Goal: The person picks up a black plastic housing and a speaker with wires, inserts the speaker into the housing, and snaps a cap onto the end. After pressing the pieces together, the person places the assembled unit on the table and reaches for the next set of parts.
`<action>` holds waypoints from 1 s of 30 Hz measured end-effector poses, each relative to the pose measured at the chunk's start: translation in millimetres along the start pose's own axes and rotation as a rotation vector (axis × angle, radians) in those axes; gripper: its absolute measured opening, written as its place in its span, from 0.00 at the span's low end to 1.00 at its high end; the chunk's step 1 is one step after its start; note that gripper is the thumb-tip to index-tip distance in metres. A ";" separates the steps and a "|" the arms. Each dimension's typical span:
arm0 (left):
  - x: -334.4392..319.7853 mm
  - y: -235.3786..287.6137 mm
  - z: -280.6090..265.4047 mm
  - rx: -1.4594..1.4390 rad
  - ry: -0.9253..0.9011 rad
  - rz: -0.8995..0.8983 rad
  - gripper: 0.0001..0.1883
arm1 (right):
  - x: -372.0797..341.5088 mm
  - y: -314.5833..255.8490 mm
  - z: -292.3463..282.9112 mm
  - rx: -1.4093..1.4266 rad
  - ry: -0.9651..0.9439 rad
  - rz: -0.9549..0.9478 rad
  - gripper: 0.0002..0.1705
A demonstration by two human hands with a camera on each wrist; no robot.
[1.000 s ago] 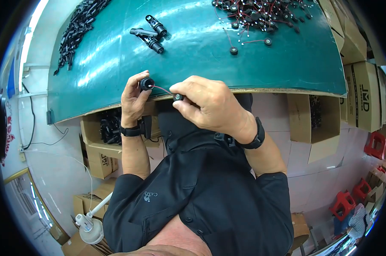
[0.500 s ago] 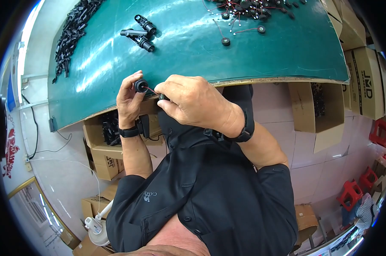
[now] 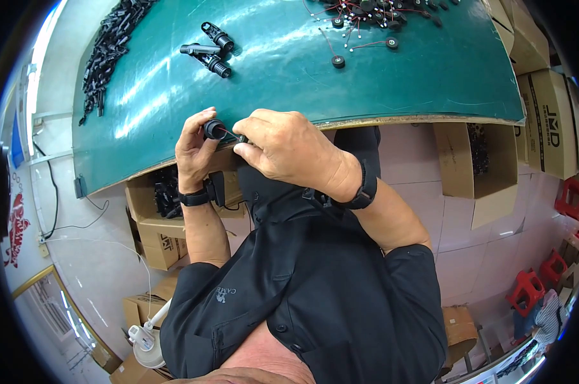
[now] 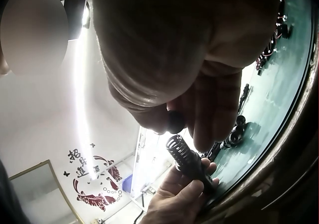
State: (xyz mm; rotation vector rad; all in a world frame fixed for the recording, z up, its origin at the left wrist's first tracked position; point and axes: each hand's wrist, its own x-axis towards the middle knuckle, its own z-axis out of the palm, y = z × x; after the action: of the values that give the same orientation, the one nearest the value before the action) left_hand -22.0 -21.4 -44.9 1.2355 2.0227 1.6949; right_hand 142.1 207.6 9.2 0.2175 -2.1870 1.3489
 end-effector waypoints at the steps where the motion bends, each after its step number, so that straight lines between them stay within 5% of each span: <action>1: 0.2 1.0 0.4 0.007 -0.004 -0.001 0.25 | 0.1 0.6 0.6 0.001 -0.003 -0.004 0.15; 16: 5.0 20.4 6.7 0.159 -0.002 0.016 0.27 | -2.2 11.7 2.7 0.183 -0.001 0.327 0.14; 30: 7.0 29.5 9.2 0.278 -0.056 0.025 0.29 | -2.2 26.5 3.2 -0.030 -0.090 0.282 0.15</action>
State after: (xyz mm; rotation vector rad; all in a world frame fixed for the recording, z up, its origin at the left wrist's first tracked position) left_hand -7.2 -10.6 -19.1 1.3798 2.2746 1.4064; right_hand 131.9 217.3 -13.6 -0.0456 -2.3799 1.4783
